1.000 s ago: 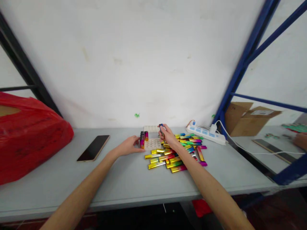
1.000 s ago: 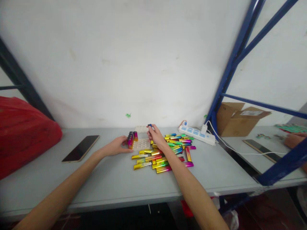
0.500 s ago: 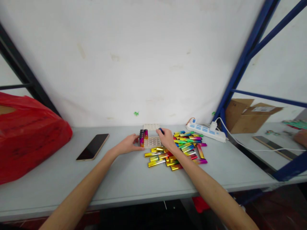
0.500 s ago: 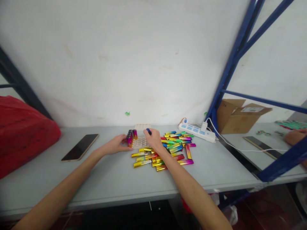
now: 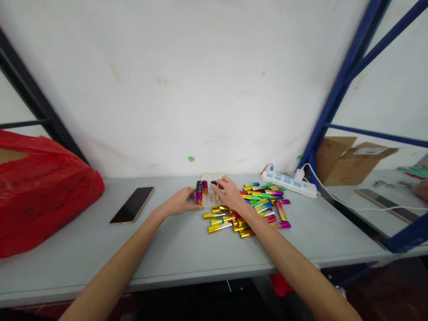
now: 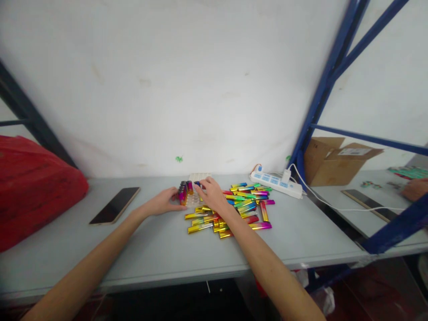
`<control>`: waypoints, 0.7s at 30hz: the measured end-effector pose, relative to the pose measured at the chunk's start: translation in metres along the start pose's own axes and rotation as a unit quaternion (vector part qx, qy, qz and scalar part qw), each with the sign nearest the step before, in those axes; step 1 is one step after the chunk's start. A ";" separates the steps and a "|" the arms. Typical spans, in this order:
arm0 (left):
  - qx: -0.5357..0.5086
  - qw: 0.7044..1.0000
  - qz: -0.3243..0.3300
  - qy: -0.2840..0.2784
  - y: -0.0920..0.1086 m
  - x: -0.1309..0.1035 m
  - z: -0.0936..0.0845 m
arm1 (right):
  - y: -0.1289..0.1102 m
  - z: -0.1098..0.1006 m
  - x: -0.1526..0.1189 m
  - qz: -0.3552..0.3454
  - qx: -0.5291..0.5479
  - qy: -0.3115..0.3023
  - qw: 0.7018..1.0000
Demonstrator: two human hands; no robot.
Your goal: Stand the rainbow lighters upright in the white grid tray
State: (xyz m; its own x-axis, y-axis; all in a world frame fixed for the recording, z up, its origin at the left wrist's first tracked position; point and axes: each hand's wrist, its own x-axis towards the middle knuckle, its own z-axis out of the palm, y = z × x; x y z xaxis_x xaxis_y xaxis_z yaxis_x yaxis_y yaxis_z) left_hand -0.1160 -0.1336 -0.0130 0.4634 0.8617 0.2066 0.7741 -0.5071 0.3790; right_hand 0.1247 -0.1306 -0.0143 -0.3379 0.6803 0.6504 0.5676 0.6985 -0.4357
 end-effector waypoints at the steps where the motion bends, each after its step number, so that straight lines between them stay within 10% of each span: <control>1: 0.002 1.000 0.001 0.001 0.000 0.000 0.000 | 0.000 0.000 0.000 -0.008 -0.017 -0.011 1.000; 21: 0.018 1.000 0.015 0.006 -0.003 0.001 0.002 | -0.011 0.015 0.006 0.013 -0.160 -0.131 0.978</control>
State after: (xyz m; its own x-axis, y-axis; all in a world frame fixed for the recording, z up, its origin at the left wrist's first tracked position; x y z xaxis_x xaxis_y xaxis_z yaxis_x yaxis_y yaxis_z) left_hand -0.1172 -0.1314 -0.0164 0.4813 0.8464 0.2278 0.7751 -0.5324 0.3402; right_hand 0.1053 -0.1306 -0.0153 -0.4783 0.7594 0.4411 0.7701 0.6041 -0.2049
